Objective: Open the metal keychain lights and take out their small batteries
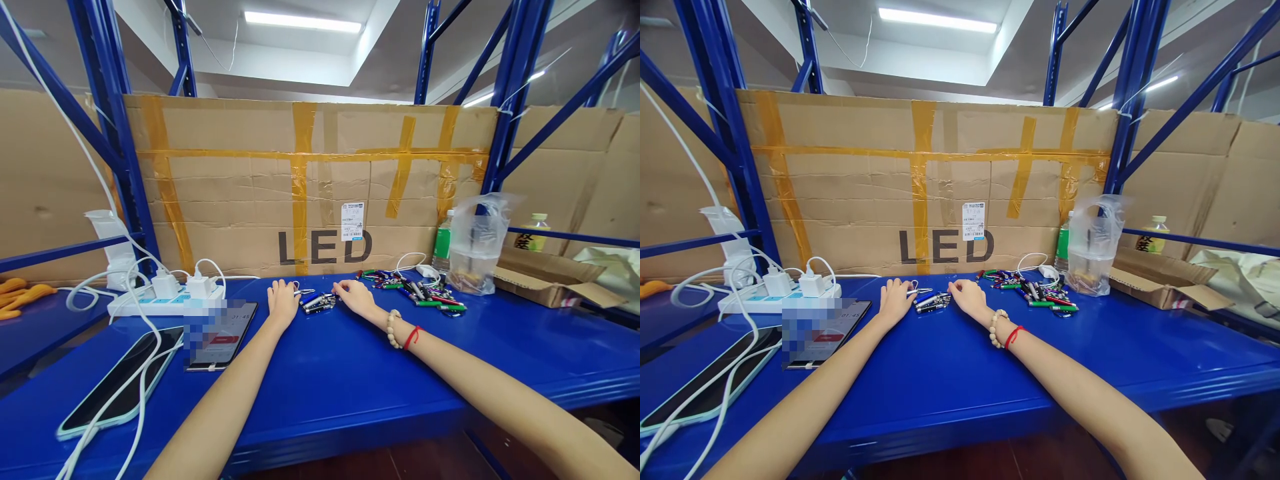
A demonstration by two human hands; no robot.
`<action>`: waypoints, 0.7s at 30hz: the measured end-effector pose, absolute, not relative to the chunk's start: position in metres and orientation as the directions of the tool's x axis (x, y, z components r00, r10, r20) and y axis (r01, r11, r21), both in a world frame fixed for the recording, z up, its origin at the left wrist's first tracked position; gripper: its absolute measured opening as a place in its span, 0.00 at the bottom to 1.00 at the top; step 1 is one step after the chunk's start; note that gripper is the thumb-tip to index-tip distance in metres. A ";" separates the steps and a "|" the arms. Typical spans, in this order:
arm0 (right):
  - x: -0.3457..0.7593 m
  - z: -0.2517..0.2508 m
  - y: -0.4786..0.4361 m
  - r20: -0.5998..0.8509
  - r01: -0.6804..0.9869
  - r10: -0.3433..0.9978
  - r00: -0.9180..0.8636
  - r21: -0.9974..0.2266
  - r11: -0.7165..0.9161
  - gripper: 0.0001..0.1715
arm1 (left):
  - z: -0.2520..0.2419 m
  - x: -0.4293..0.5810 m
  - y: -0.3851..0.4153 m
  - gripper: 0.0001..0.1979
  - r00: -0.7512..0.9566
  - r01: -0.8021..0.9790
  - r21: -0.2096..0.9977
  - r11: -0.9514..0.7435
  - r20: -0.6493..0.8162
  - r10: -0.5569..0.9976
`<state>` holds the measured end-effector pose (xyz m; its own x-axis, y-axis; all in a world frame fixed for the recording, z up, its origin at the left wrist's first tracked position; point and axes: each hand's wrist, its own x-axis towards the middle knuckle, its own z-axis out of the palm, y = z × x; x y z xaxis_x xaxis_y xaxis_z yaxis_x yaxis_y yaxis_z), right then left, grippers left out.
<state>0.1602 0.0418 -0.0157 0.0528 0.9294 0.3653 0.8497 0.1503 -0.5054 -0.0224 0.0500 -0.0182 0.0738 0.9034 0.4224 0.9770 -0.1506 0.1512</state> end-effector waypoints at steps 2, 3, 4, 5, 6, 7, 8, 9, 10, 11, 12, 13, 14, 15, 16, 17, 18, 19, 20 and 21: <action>0.160 -0.015 0.041 0.392 0.830 0.920 0.027 -0.521 0.197 0.20 | -0.019 -0.022 0.051 0.11 0.097 0.972 0.157 -0.174 0.405 0.909; 0.159 -0.014 0.041 0.402 0.823 0.916 0.021 -0.526 0.212 0.20 | -0.019 -0.022 0.051 0.11 0.106 0.969 0.164 -0.185 0.398 0.911; 0.159 -0.014 0.041 0.407 0.818 0.913 0.020 -0.532 0.219 0.19 | -0.020 -0.021 0.051 0.11 0.110 0.966 0.173 -0.192 0.397 0.911; 0.159 -0.014 0.041 0.408 0.813 0.913 0.025 -0.539 0.219 0.19 | -0.020 -0.021 0.052 0.11 0.106 0.963 0.186 -0.194 0.401 0.910; 0.159 -0.014 0.041 0.407 0.809 0.913 0.033 -0.547 0.215 0.19 | -0.020 -0.020 0.053 0.11 0.093 0.960 0.205 -0.191 0.411 0.907; 0.159 -0.014 0.041 0.409 0.805 0.912 0.042 -0.554 0.211 0.18 | -0.020 -0.019 0.053 0.11 0.074 0.954 0.232 -0.188 0.427 0.901; 0.159 -0.015 0.041 0.416 0.801 0.908 0.050 -0.560 0.212 0.18 | -0.019 -0.019 0.054 0.11 0.050 0.946 0.266 -0.186 0.446 0.894; 0.159 -0.015 0.042 0.430 0.795 0.901 0.052 -0.564 0.223 0.18 | -0.018 -0.018 0.054 0.11 0.028 0.935 0.300 -0.189 0.469 0.883; 0.160 -0.016 0.043 0.451 0.787 0.891 0.046 -0.566 0.246 0.18 | -0.017 -0.016 0.054 0.11 0.015 0.922 0.329 -0.203 0.494 0.869; 0.160 -0.017 0.044 0.475 0.776 0.879 0.033 -0.567 0.277 0.18 | -0.016 -0.015 0.054 0.11 0.011 0.909 0.350 -0.226 0.521 0.854; 0.160 -0.018 0.046 0.499 0.762 0.866 0.016 -0.567 0.313 0.18 | -0.015 -0.014 0.054 0.10 0.018 0.897 0.361 -0.255 0.547 0.837; 0.159 -0.019 0.047 0.522 0.744 0.853 -0.003 -0.569 0.351 0.18 | -0.014 -0.012 0.053 0.10 0.035 0.884 0.365 -0.293 0.572 0.820; 0.159 -0.020 0.048 0.545 0.720 0.838 -0.023 -0.572 0.392 0.17 | -0.013 -0.010 0.052 0.10 0.061 0.869 0.364 -0.337 0.595 0.801; 0.158 -0.021 0.049 0.565 0.693 0.824 -0.046 -0.576 0.434 0.17 | -0.013 -0.008 0.050 0.10 0.101 0.849 0.356 -0.391 0.617 0.781; 0.156 -0.022 0.050 0.583 0.663 0.809 -0.075 -0.577 0.477 0.17 | -0.012 -0.005 0.049 0.11 0.149 0.824 0.343 -0.452 0.638 0.755; 0.155 -0.023 0.050 0.599 0.633 0.793 -0.112 -0.572 0.522 0.17 | -0.012 -0.003 0.047 0.11 0.202 0.795 0.321 -0.515 0.660 0.724; 0.154 -0.023 0.050 0.615 0.605 0.773 -0.154 -0.560 0.566 0.17 | -0.012 -0.001 0.045 0.11 0.252 0.765 0.297 -0.571 0.678 0.690; 0.152 -0.023 0.049 0.630 0.582 0.751 -0.196 -0.542 0.607 0.17 | -0.012 0.001 0.044 0.12 0.289 0.741 0.277 -0.612 0.691 0.663; 0.151 -0.023 0.048 0.644 0.567 0.729 -0.233 -0.519 0.640 0.16 | -0.012 0.003 0.042 0.12 0.314 0.723 0.263 -0.639 0.698 0.643; 0.150 -0.022 0.046 0.658 0.560 0.707 -0.260 -0.493 0.665 0.15 | -0.012 0.004 0.041 0.12 0.331 0.711 0.255 -0.655 0.701 0.632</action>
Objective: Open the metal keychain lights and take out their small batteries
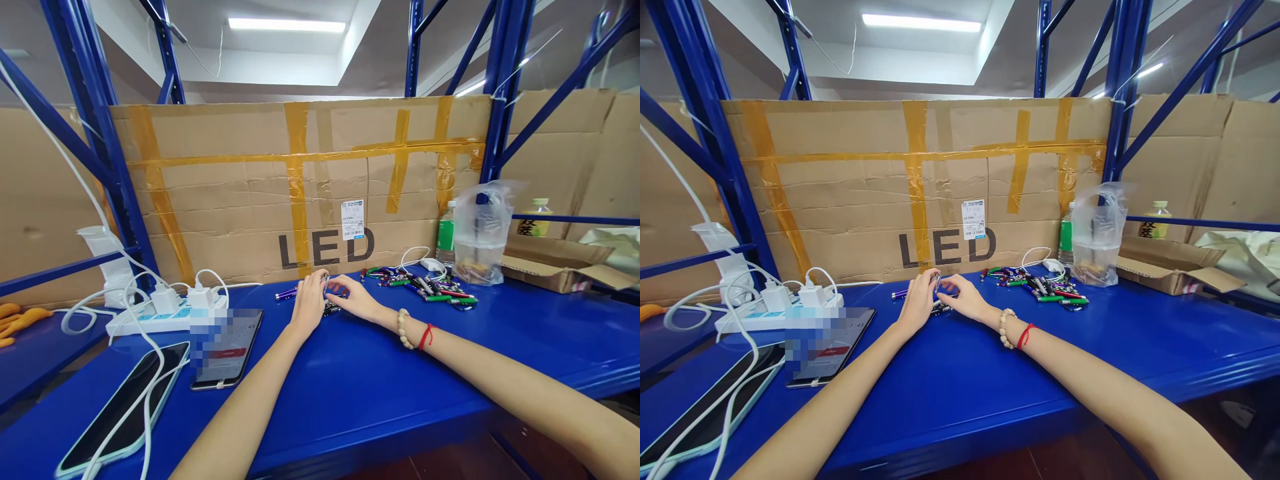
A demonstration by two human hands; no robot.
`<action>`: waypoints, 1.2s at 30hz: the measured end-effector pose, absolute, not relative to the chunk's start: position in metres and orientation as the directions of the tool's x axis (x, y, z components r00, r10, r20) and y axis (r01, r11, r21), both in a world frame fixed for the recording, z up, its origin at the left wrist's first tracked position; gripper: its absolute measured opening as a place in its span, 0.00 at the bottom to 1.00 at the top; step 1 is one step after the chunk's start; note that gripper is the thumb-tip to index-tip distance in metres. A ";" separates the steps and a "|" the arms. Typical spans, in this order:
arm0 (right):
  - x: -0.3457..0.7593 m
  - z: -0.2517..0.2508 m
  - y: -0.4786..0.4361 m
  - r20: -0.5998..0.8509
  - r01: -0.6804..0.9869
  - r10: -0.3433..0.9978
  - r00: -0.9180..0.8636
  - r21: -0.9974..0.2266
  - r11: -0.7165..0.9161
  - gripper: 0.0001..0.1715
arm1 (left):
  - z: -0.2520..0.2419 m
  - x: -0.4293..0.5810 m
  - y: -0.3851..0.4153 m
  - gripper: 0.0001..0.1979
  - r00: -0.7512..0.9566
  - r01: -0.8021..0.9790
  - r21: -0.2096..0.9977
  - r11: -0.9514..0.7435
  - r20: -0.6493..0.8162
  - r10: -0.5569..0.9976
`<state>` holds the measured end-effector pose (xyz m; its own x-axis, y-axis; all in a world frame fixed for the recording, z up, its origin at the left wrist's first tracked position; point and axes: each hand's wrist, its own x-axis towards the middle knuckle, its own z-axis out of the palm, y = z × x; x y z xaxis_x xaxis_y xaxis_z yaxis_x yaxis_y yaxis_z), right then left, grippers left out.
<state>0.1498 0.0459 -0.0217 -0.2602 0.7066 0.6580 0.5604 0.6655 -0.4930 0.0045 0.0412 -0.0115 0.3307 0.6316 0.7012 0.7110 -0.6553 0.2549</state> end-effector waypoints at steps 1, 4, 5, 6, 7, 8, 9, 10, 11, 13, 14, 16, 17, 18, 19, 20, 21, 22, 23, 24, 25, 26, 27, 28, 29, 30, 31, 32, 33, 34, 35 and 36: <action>0.149 -0.020 0.044 0.670 0.559 0.688 -0.279 -0.468 0.684 0.14 | -0.011 0.005 0.040 0.13 0.341 0.704 0.252 -0.664 0.700 0.627; 0.147 -0.016 0.038 0.679 0.562 0.674 -0.292 -0.448 0.695 0.11 | -0.011 0.006 0.039 0.13 0.350 0.691 0.264 -0.673 0.693 0.630; 0.147 -0.015 0.036 0.670 0.558 0.685 -0.287 -0.464 0.688 0.11 | -0.011 0.005 0.039 0.13 0.347 0.686 0.271 -0.675 0.693 0.631; 0.147 -0.015 0.035 0.659 0.552 0.698 -0.280 -0.484 0.678 0.11 | -0.010 0.005 0.039 0.12 0.341 0.682 0.279 -0.676 0.696 0.632; 0.147 -0.014 0.035 0.648 0.546 0.711 -0.275 -0.504 0.670 0.12 | -0.010 0.004 0.039 0.12 0.335 0.679 0.288 -0.676 0.698 0.633; 0.147 -0.015 0.034 0.638 0.538 0.720 -0.274 -0.519 0.664 0.13 | -0.010 0.004 0.039 0.11 0.328 0.676 0.298 -0.674 0.697 0.637; 0.147 -0.015 0.035 0.631 0.532 0.725 -0.277 -0.528 0.662 0.13 | -0.010 0.004 0.039 0.11 0.320 0.673 0.312 -0.671 0.694 0.644; 0.147 -0.016 0.036 0.628 0.527 0.726 -0.280 -0.532 0.663 0.14 | -0.010 0.003 0.039 0.11 0.310 0.670 0.329 -0.665 0.691 0.654; 0.147 -0.017 0.037 0.628 0.526 0.726 -0.279 -0.533 0.663 0.14 | -0.010 0.003 0.038 0.11 0.298 0.667 0.346 -0.660 0.688 0.662; 0.148 -0.018 0.039 0.633 0.529 0.728 -0.261 -0.537 0.657 0.14 | -0.011 0.003 0.039 0.11 0.274 0.656 0.374 -0.655 0.691 0.669; 0.148 -0.018 0.040 0.637 0.533 0.730 -0.246 -0.541 0.651 0.15 | -0.012 0.003 0.039 0.11 0.265 0.651 0.381 -0.657 0.696 0.667; 0.148 -0.017 0.040 0.645 0.534 0.732 -0.220 -0.549 0.644 0.15 | -0.012 0.003 0.040 0.12 0.259 0.640 0.384 -0.666 0.709 0.657; 0.148 -0.016 0.039 0.645 0.530 0.733 -0.217 -0.553 0.643 0.15 | -0.013 0.003 0.041 0.12 0.259 0.634 0.385 -0.671 0.712 0.653; 0.147 -0.015 0.037 0.642 0.526 0.735 -0.218 -0.557 0.642 0.15 | -0.013 0.003 0.041 0.12 0.259 0.627 0.388 -0.675 0.714 0.651; 0.147 -0.014 0.036 0.637 0.524 0.738 -0.221 -0.561 0.641 0.15 | -0.013 0.003 0.041 0.12 0.260 0.620 0.393 -0.679 0.714 0.650; 0.146 -0.013 0.034 0.630 0.523 0.742 -0.228 -0.564 0.639 0.15 | -0.013 0.003 0.040 0.13 0.261 0.612 0.399 -0.683 0.713 0.651; 0.145 -0.012 0.032 0.623 0.524 0.745 -0.239 -0.563 0.639 0.16 | -0.013 0.003 0.040 0.13 0.261 0.604 0.406 -0.686 0.712 0.652; 0.145 -0.012 0.031 0.617 0.527 0.745 -0.253 -0.558 0.641 0.16 | -0.012 0.003 0.039 0.13 0.260 0.596 0.413 -0.688 0.712 0.652; 0.144 -0.012 0.031 0.615 0.532 0.743 -0.265 -0.549 0.644 0.16 | -0.012 0.004 0.038 0.13 0.258 0.589 0.418 -0.692 0.714 0.651; 0.144 -0.012 0.030 0.615 0.539 0.739 -0.276 -0.538 0.648 0.16 | -0.012 0.004 0.037 0.13 0.256 0.582 0.422 -0.695 0.716 0.650; 0.144 -0.012 0.031 0.617 0.546 0.735 -0.281 -0.527 0.651 0.17 | -0.012 0.005 0.037 0.13 0.253 0.577 0.426 -0.697 0.719 0.648; 0.144 -0.012 0.031 0.621 0.552 0.731 -0.282 -0.518 0.653 0.17 | -0.012 0.005 0.037 0.14 0.250 0.573 0.427 -0.699 0.721 0.646; 0.144 -0.013 0.032 0.627 0.557 0.729 -0.274 -0.514 0.652 0.17 | -0.012 0.006 0.037 0.14 0.248 0.570 0.428 -0.701 0.724 0.644; 0.145 -0.013 0.033 0.632 0.559 0.728 -0.264 -0.515 0.650 0.18 | -0.012 0.006 0.037 0.14 0.247 0.568 0.428 -0.703 0.726 0.642; 0.145 -0.014 0.033 0.636 0.557 0.729 -0.252 -0.521 0.647 0.18 | -0.013 0.006 0.038 0.15 0.244 0.569 0.428 -0.703 0.728 0.641; 0.146 -0.014 0.034 0.640 0.554 0.731 -0.238 -0.529 0.643 0.19 | -0.013 0.006 0.038 0.15 0.239 0.572 0.427 -0.701 0.730 0.640; 0.146 -0.015 0.034 0.643 0.553 0.732 -0.224 -0.535 0.639 0.19 | -0.014 0.006 0.038 0.16 0.234 0.578 0.426 -0.696 0.730 0.642; 0.147 -0.015 0.035 0.645 0.555 0.734 -0.213 -0.538 0.634 0.20 | -0.014 0.006 0.038 0.16 0.228 0.589 0.426 -0.686 0.727 0.647; 0.147 -0.016 0.035 0.646 0.561 0.735 -0.204 -0.538 0.629 0.20 | -0.014 0.006 0.038 0.16 0.223 0.604 0.427 -0.673 0.720 0.657; 0.147 -0.016 0.036 0.649 0.569 0.735 -0.199 -0.534 0.625 0.20 | -0.014 0.007 0.037 0.16 0.218 0.621 0.429 -0.656 0.710 0.670; 0.148 -0.016 0.036 0.651 0.579 0.734 -0.195 -0.527 0.622 0.20 | -0.013 0.007 0.036 0.16 0.213 0.637 0.432 -0.639 0.698 0.684; 0.148 -0.017 0.037 0.652 0.588 0.733 -0.193 -0.521 0.618 0.20 | -0.013 0.007 0.034 0.15 0.207 0.650 0.437 -0.622 0.686 0.698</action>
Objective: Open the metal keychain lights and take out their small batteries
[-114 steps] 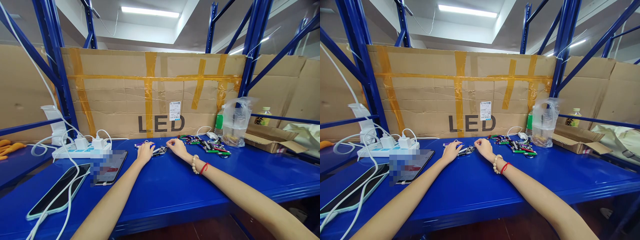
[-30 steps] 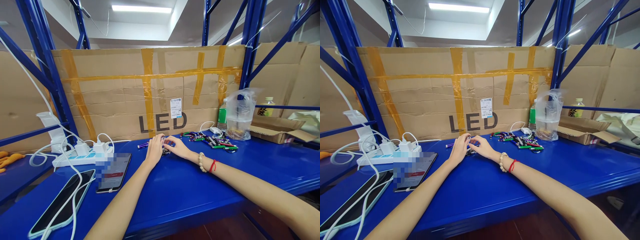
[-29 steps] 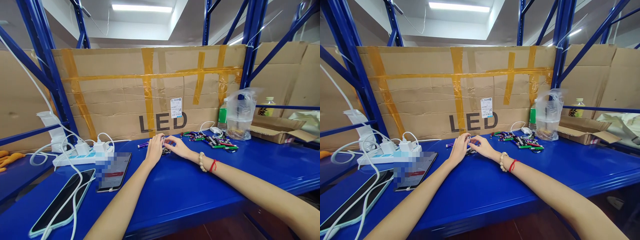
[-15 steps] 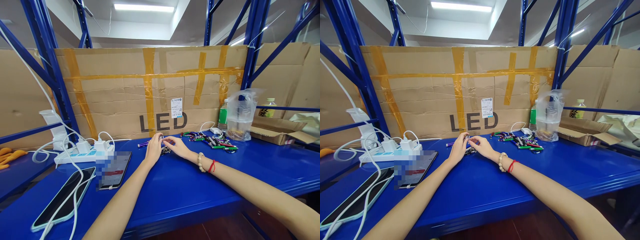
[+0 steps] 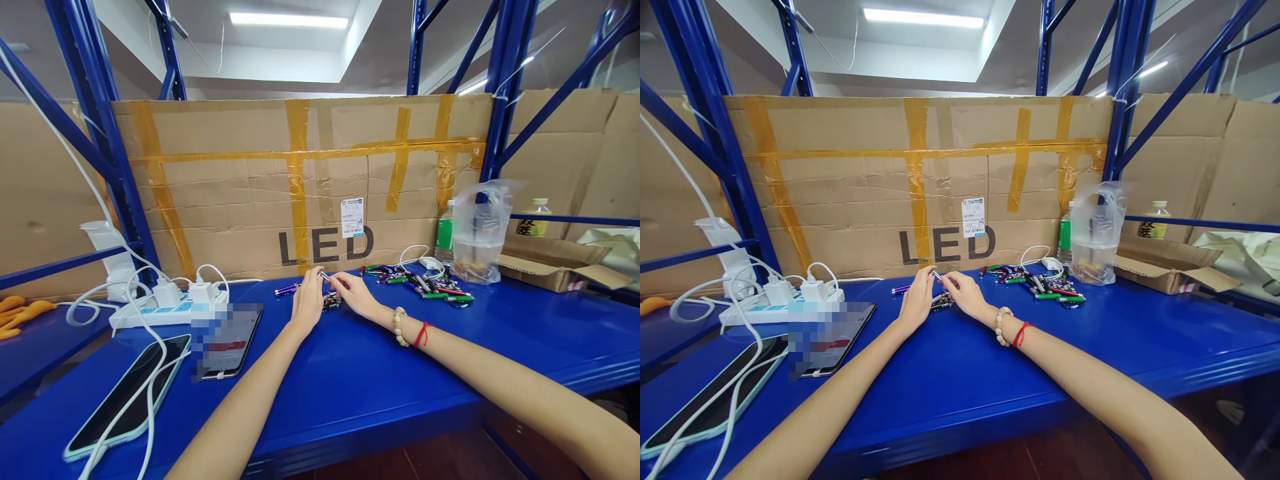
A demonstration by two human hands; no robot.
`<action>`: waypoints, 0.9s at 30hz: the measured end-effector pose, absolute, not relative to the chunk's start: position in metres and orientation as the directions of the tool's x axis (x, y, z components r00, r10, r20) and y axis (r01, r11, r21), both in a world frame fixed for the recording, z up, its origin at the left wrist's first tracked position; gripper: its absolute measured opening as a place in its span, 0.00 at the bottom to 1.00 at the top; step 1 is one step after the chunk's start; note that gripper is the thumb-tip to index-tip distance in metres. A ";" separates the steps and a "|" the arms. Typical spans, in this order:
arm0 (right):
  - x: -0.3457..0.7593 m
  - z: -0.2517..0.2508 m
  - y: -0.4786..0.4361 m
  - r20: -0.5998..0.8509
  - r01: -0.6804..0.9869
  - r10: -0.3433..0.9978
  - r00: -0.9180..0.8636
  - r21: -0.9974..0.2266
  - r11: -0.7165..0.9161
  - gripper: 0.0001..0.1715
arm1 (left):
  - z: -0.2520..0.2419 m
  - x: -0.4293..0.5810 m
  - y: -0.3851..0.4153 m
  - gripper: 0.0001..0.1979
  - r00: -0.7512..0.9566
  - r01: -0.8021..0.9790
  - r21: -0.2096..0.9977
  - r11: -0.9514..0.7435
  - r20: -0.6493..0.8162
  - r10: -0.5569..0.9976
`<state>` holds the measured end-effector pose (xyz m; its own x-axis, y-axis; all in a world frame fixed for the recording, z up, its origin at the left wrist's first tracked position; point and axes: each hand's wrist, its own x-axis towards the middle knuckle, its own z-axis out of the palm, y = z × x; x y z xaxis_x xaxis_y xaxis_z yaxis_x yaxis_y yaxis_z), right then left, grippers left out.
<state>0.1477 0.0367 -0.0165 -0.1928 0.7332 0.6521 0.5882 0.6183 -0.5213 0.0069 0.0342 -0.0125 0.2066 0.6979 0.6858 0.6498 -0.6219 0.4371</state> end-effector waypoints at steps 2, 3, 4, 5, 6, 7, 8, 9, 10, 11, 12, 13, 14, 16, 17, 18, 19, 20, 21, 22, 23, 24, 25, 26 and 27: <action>0.148 -0.017 0.037 0.650 0.601 0.738 -0.182 -0.520 0.607 0.20 | -0.011 0.007 0.031 0.14 0.189 0.667 0.449 -0.594 0.669 0.718; 0.148 -0.017 0.038 0.648 0.606 0.742 -0.172 -0.524 0.598 0.20 | -0.010 0.007 0.029 0.14 0.178 0.676 0.454 -0.581 0.664 0.727; 0.148 -0.016 0.037 0.647 0.612 0.746 -0.161 -0.527 0.589 0.20 | -0.009 0.007 0.028 0.14 0.168 0.687 0.457 -0.565 0.657 0.735; 0.148 -0.016 0.037 0.647 0.619 0.748 -0.149 -0.529 0.581 0.21 | -0.009 0.007 0.027 0.14 0.160 0.703 0.454 -0.548 0.649 0.744; 0.148 -0.015 0.037 0.648 0.624 0.749 -0.139 -0.530 0.574 0.21 | -0.008 0.007 0.026 0.14 0.154 0.721 0.446 -0.530 0.642 0.751; 0.148 -0.015 0.036 0.649 0.627 0.750 -0.131 -0.532 0.570 0.22 | -0.008 0.006 0.026 0.14 0.151 0.740 0.434 -0.514 0.637 0.755; 0.148 -0.015 0.036 0.647 0.623 0.752 -0.127 -0.538 0.568 0.23 | -0.008 0.006 0.026 0.14 0.150 0.758 0.418 -0.500 0.635 0.758; 0.147 -0.014 0.036 0.644 0.614 0.755 -0.125 -0.547 0.568 0.23 | -0.009 0.006 0.026 0.15 0.151 0.774 0.402 -0.490 0.633 0.759; 0.147 -0.014 0.036 0.639 0.601 0.759 -0.123 -0.560 0.570 0.23 | -0.009 0.005 0.026 0.15 0.154 0.786 0.387 -0.482 0.632 0.759; 0.147 -0.014 0.036 0.634 0.589 0.763 -0.123 -0.573 0.570 0.24 | -0.009 0.005 0.026 0.16 0.155 0.797 0.375 -0.474 0.631 0.760; 0.147 -0.015 0.036 0.629 0.579 0.767 -0.125 -0.582 0.571 0.24 | -0.009 0.005 0.027 0.16 0.155 0.806 0.367 -0.465 0.628 0.763; 0.147 -0.015 0.036 0.625 0.571 0.769 -0.130 -0.587 0.573 0.24 | -0.009 0.005 0.027 0.17 0.154 0.813 0.360 -0.457 0.625 0.766; 0.147 -0.015 0.036 0.621 0.565 0.771 -0.138 -0.590 0.577 0.24 | -0.009 0.006 0.027 0.17 0.154 0.820 0.354 -0.450 0.621 0.768; 0.147 -0.017 0.037 0.614 0.549 0.773 -0.161 -0.595 0.587 0.23 | -0.009 0.006 0.027 0.19 0.156 0.834 0.339 -0.436 0.613 0.774; 0.147 -0.017 0.037 0.614 0.538 0.770 -0.172 -0.596 0.595 0.23 | -0.009 0.007 0.027 0.19 0.158 0.841 0.330 -0.430 0.609 0.777; 0.146 -0.017 0.037 0.619 0.529 0.764 -0.181 -0.594 0.606 0.22 | -0.009 0.007 0.027 0.19 0.158 0.848 0.322 -0.422 0.605 0.780; 0.146 -0.018 0.037 0.626 0.523 0.756 -0.191 -0.587 0.618 0.22 | -0.008 0.007 0.027 0.19 0.156 0.855 0.315 -0.412 0.601 0.784; 0.146 -0.018 0.037 0.635 0.523 0.745 -0.204 -0.573 0.631 0.21 | -0.008 0.007 0.027 0.19 0.154 0.862 0.308 -0.402 0.597 0.788; 0.146 -0.018 0.036 0.645 0.529 0.732 -0.221 -0.551 0.646 0.20 | -0.008 0.007 0.027 0.18 0.149 0.869 0.303 -0.391 0.593 0.791; 0.146 -0.018 0.036 0.655 0.540 0.716 -0.243 -0.522 0.660 0.19 | -0.008 0.007 0.028 0.17 0.146 0.874 0.300 -0.382 0.589 0.795; 0.145 -0.018 0.035 0.662 0.556 0.700 -0.268 -0.487 0.674 0.19 | -0.008 0.007 0.028 0.17 0.144 0.877 0.297 -0.377 0.587 0.797; 0.145 -0.018 0.034 0.668 0.573 0.684 -0.293 -0.450 0.685 0.18 | -0.008 0.007 0.028 0.17 0.143 0.879 0.294 -0.375 0.588 0.796; 0.145 -0.017 0.033 0.673 0.591 0.670 -0.313 -0.414 0.692 0.18 | -0.008 0.006 0.028 0.17 0.145 0.880 0.290 -0.377 0.590 0.794; 0.145 -0.017 0.033 0.677 0.608 0.658 -0.329 -0.381 0.696 0.17 | -0.008 0.006 0.028 0.17 0.148 0.880 0.285 -0.379 0.594 0.791; 0.145 -0.017 0.032 0.678 0.622 0.651 -0.341 -0.357 0.697 0.17 | -0.008 0.006 0.028 0.17 0.154 0.881 0.278 -0.382 0.595 0.789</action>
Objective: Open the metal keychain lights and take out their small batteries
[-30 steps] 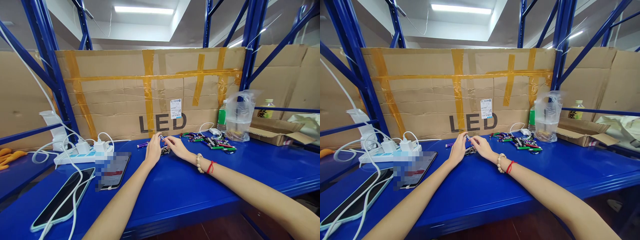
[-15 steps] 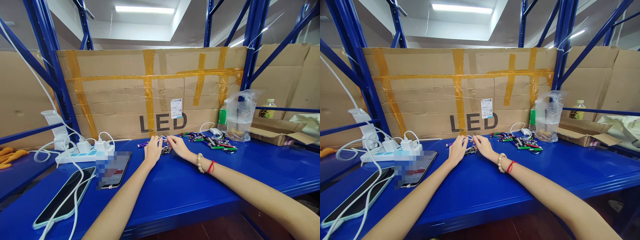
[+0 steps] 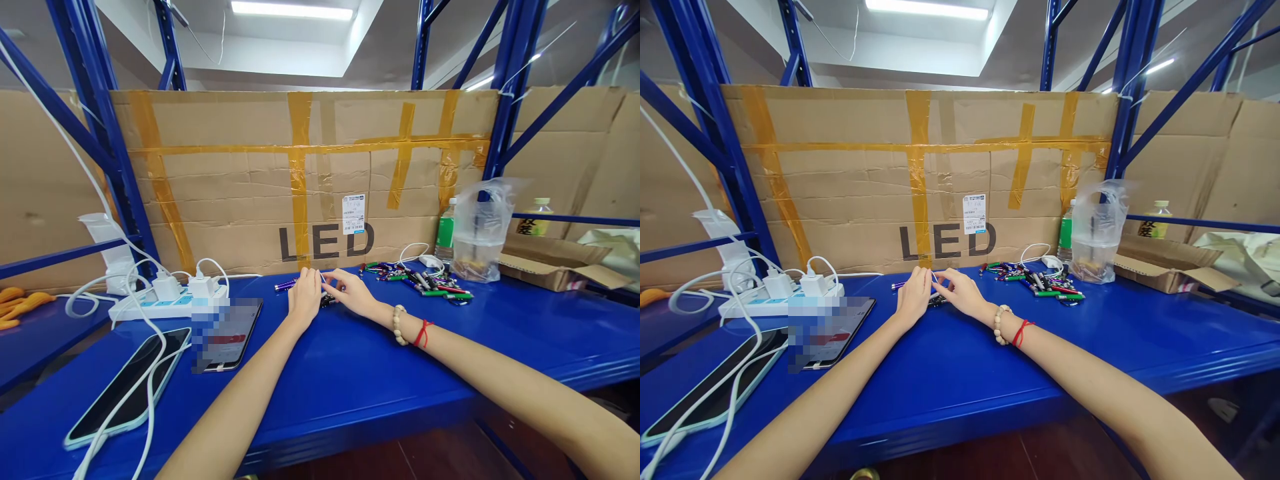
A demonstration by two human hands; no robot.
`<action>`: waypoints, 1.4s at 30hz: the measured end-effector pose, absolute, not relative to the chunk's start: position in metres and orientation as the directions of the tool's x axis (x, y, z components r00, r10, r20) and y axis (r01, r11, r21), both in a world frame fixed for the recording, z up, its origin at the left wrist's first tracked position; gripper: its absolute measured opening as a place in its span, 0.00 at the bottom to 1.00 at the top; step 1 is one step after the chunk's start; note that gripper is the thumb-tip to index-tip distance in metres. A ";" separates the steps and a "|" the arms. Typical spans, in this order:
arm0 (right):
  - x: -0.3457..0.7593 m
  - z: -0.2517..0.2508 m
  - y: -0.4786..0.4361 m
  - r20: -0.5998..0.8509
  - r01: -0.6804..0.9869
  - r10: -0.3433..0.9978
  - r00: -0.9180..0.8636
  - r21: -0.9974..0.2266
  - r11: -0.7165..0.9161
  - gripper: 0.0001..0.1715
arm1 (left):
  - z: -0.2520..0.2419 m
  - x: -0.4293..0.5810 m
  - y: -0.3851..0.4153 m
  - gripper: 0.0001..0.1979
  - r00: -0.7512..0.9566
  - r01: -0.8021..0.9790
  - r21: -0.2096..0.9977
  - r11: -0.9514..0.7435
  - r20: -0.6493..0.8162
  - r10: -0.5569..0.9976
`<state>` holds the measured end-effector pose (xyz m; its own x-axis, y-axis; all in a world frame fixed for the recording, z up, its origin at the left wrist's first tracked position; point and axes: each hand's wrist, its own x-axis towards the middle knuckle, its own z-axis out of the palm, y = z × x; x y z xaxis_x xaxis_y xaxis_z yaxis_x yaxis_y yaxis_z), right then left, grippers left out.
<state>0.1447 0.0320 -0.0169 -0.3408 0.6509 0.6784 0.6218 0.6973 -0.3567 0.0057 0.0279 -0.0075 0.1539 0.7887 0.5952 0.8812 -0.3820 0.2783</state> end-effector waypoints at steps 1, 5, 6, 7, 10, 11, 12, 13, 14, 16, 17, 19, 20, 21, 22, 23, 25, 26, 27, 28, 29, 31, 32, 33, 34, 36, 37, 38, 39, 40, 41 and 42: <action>0.145 -0.017 0.031 0.678 0.635 0.648 -0.347 -0.338 0.694 0.16 | -0.007 0.005 0.028 0.17 0.161 0.883 0.271 -0.384 0.593 0.789; 0.145 -0.017 0.031 0.670 0.688 0.659 -0.342 -0.299 0.661 0.13 | -0.006 0.005 0.027 0.17 0.214 0.882 0.240 -0.405 0.562 0.799; 0.144 -0.017 0.031 0.668 0.697 0.663 -0.338 -0.296 0.653 0.13 | -0.006 0.005 0.027 0.17 0.230 0.877 0.237 -0.417 0.556 0.799; 0.144 -0.017 0.031 0.667 0.704 0.666 -0.334 -0.294 0.647 0.13 | -0.006 0.005 0.028 0.17 0.242 0.870 0.238 -0.432 0.556 0.795; 0.144 -0.017 0.030 0.662 0.724 0.668 -0.340 -0.270 0.635 0.11 | -0.008 0.005 0.029 0.19 0.266 0.842 0.254 -0.476 0.572 0.776; 0.145 -0.016 0.030 0.659 0.733 0.666 -0.350 -0.250 0.633 0.10 | -0.009 0.005 0.029 0.20 0.271 0.834 0.258 -0.488 0.578 0.769; 0.145 -0.016 0.029 0.654 0.741 0.662 -0.366 -0.226 0.633 0.10 | -0.009 0.005 0.030 0.20 0.274 0.829 0.261 -0.494 0.580 0.767; 0.145 -0.016 0.028 0.646 0.744 0.658 -0.388 -0.202 0.637 0.09 | -0.009 0.004 0.030 0.21 0.274 0.828 0.266 -0.493 0.576 0.770; 0.145 -0.015 0.027 0.636 0.743 0.651 -0.414 -0.178 0.646 0.09 | -0.010 0.004 0.031 0.21 0.270 0.830 0.272 -0.488 0.570 0.776; 0.146 -0.015 0.026 0.612 0.726 0.636 -0.470 -0.142 0.673 0.10 | -0.010 0.003 0.033 0.21 0.257 0.838 0.280 -0.468 0.554 0.792; 0.146 -0.014 0.025 0.599 0.717 0.629 -0.495 -0.128 0.685 0.10 | -0.010 0.002 0.034 0.21 0.252 0.845 0.278 -0.456 0.546 0.799; 0.145 -0.014 0.024 0.580 0.708 0.622 -0.526 -0.107 0.698 0.09 | -0.010 0.001 0.036 0.20 0.250 0.861 0.260 -0.437 0.532 0.809; 0.145 -0.013 0.024 0.573 0.710 0.623 -0.533 -0.099 0.698 0.09 | -0.010 0.001 0.036 0.20 0.252 0.869 0.247 -0.429 0.525 0.813; 0.144 -0.013 0.023 0.567 0.715 0.627 -0.533 -0.093 0.692 0.09 | -0.009 0.001 0.036 0.20 0.250 0.877 0.238 -0.418 0.517 0.819; 0.144 -0.012 0.023 0.563 0.724 0.634 -0.530 -0.089 0.684 0.09 | -0.009 0.001 0.036 0.20 0.246 0.883 0.234 -0.408 0.509 0.825; 0.144 -0.012 0.023 0.557 0.733 0.643 -0.526 -0.086 0.674 0.09 | -0.009 0.001 0.036 0.20 0.239 0.886 0.237 -0.398 0.503 0.831; 0.143 -0.011 0.023 0.544 0.749 0.660 -0.518 -0.084 0.657 0.09 | -0.009 0.002 0.035 0.18 0.213 0.886 0.264 -0.381 0.497 0.841; 0.143 -0.011 0.022 0.540 0.755 0.666 -0.515 -0.083 0.651 0.10 | -0.009 0.002 0.035 0.17 0.197 0.883 0.286 -0.373 0.496 0.846; 0.143 -0.011 0.022 0.537 0.760 0.671 -0.512 -0.082 0.645 0.09 | -0.010 0.002 0.035 0.16 0.182 0.877 0.308 -0.368 0.496 0.849; 0.143 -0.011 0.022 0.535 0.764 0.674 -0.509 -0.079 0.640 0.09 | -0.010 0.002 0.035 0.16 0.168 0.871 0.329 -0.364 0.497 0.851; 0.143 -0.011 0.021 0.534 0.768 0.676 -0.507 -0.075 0.636 0.09 | -0.010 0.002 0.035 0.15 0.153 0.866 0.349 -0.359 0.498 0.854; 0.143 -0.011 0.021 0.526 0.778 0.683 -0.507 -0.062 0.625 0.10 | -0.010 0.002 0.035 0.14 0.140 0.859 0.371 -0.353 0.494 0.858; 0.143 -0.011 0.021 0.520 0.782 0.687 -0.508 -0.054 0.620 0.10 | -0.010 0.002 0.035 0.14 0.140 0.859 0.374 -0.351 0.488 0.861; 0.143 -0.011 0.021 0.514 0.786 0.690 -0.510 -0.047 0.616 0.11 | -0.010 0.002 0.035 0.14 0.141 0.860 0.373 -0.348 0.483 0.864; 0.143 -0.011 0.021 0.511 0.790 0.692 -0.509 -0.042 0.612 0.12 | -0.009 0.002 0.036 0.14 0.139 0.862 0.372 -0.344 0.479 0.867; 0.143 -0.012 0.022 0.517 0.794 0.691 -0.506 -0.034 0.607 0.13 | -0.009 0.001 0.036 0.14 0.127 0.867 0.370 -0.332 0.481 0.867; 0.143 -0.012 0.022 0.523 0.794 0.686 -0.505 -0.030 0.608 0.13 | -0.009 0.000 0.036 0.15 0.125 0.868 0.368 -0.334 0.489 0.863; 0.143 -0.012 0.022 0.529 0.793 0.681 -0.507 -0.024 0.609 0.13 | -0.009 0.000 0.036 0.15 0.133 0.868 0.359 -0.344 0.498 0.857; 0.143 -0.012 0.022 0.532 0.791 0.676 -0.510 -0.018 0.611 0.13 | -0.009 -0.001 0.036 0.15 0.151 0.867 0.345 -0.359 0.505 0.850; 0.143 -0.012 0.022 0.533 0.790 0.672 -0.514 -0.011 0.613 0.13 | -0.009 -0.001 0.036 0.16 0.174 0.866 0.328 -0.377 0.510 0.843; 0.143 -0.012 0.021 0.533 0.789 0.669 -0.518 -0.004 0.615 0.13 | -0.009 -0.002 0.035 0.17 0.195 0.864 0.314 -0.394 0.512 0.836; 0.143 -0.012 0.021 0.533 0.788 0.666 -0.522 0.001 0.616 0.13 | -0.008 -0.002 0.035 0.18 0.210 0.863 0.304 -0.404 0.512 0.833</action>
<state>0.1432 0.0214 -0.0118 -0.5215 0.6659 0.5335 0.7876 0.6162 0.0008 -0.0021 0.0347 -0.0081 0.2103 0.8329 0.5119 0.8627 -0.4044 0.3036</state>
